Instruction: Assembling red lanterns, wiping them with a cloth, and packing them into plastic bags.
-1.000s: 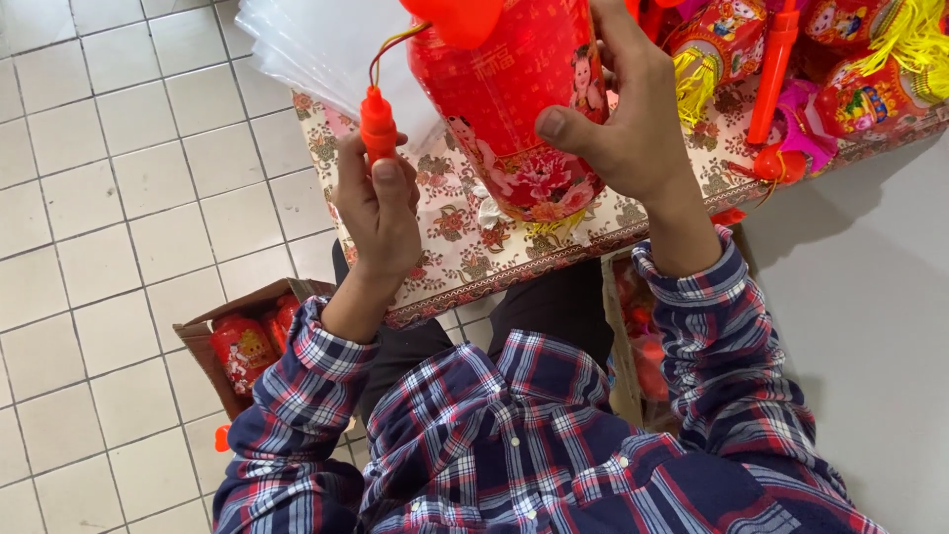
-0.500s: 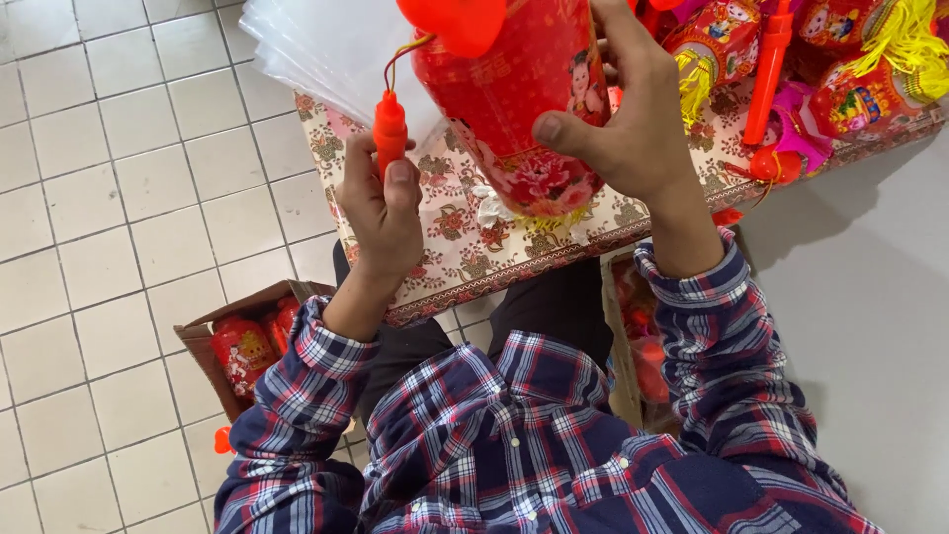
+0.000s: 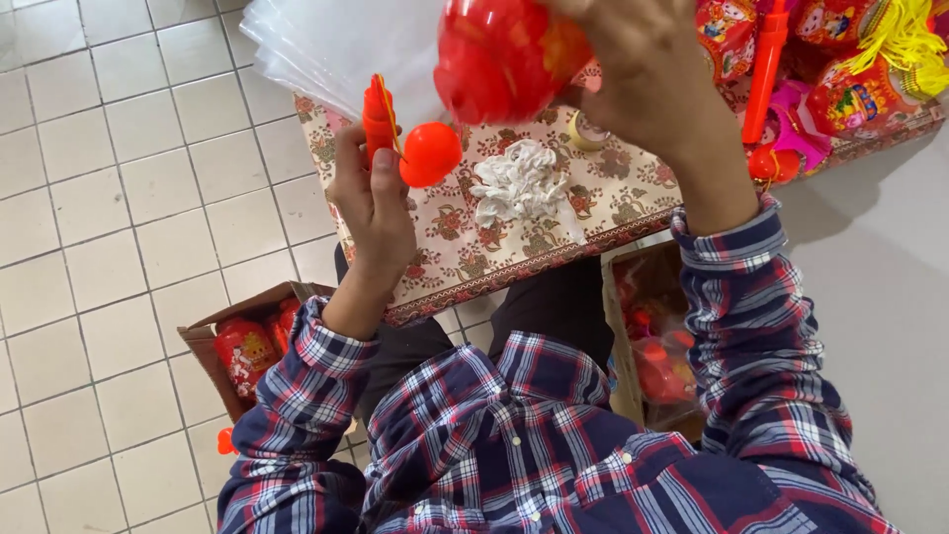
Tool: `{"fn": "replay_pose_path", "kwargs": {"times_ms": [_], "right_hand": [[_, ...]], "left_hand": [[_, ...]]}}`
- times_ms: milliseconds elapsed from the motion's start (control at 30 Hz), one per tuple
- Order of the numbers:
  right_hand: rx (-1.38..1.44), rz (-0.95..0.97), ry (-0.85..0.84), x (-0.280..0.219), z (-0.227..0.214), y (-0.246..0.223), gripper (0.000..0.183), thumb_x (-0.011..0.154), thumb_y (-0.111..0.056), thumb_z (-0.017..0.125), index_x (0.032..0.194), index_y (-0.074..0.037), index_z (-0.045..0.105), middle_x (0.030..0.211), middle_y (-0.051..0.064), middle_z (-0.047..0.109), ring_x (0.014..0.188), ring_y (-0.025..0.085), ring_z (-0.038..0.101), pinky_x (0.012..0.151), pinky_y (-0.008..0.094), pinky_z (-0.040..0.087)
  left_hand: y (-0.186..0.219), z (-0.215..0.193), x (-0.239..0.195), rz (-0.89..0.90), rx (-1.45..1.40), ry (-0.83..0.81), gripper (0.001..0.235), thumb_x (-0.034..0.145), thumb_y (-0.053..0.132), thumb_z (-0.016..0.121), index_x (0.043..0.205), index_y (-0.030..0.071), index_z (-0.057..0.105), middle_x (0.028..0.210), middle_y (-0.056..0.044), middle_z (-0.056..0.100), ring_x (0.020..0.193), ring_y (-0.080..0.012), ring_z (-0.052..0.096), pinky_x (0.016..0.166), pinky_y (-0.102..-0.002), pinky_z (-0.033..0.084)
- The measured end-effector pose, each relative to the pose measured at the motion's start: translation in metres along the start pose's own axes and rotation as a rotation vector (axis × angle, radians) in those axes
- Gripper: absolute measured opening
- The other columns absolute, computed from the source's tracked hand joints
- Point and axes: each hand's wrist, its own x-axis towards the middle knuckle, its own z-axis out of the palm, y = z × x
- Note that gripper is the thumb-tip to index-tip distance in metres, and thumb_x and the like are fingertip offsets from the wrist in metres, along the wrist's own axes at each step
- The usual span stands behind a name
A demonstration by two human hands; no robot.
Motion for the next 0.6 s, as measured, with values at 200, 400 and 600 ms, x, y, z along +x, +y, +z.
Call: {"fn": "replay_pose_path", "kwargs": {"times_ms": [200,400,600], "right_hand": [[-0.069,-0.013,-0.191,-0.007,0.015,0.002,0.088,0.075,-0.007,0.099,0.151,-0.009,0.053,0.15,0.017,0.06,0.132,0.04,0.058,0.1,0.052,0.047],[-0.062,-0.003,-0.308,-0.012,0.03,0.005,0.096,0.082,-0.007,0.096,0.162,-0.013,0.043,0.162,0.024,0.042,0.148,0.042,0.041,0.114,0.064,0.04],[-0.026,0.132,-0.515,-0.019,0.025,-0.01,0.115,0.097,-0.012,0.089,0.17,-0.022,0.0,0.174,0.016,0.004,0.161,0.038,0.01,0.131,0.061,0.026]], "left_hand": [[0.001,-0.003,0.0,0.021,0.108,-0.01,0.027,0.107,0.03,0.042,0.11,0.007,0.056,0.069,-0.001,0.049,0.057,-0.0116,0.042,0.057,-0.03,0.033],[0.0,-0.008,-0.005,-0.025,0.385,-0.298,0.037,0.11,0.039,0.046,0.116,0.005,0.06,0.071,-0.001,0.064,0.048,-0.0072,0.048,0.042,-0.023,0.035],[0.0,-0.018,-0.023,0.089,0.628,-0.453,0.033,0.102,0.034,0.07,0.12,0.009,0.058,0.076,-0.005,0.074,0.046,-0.0142,0.056,0.042,-0.03,0.045]]}}
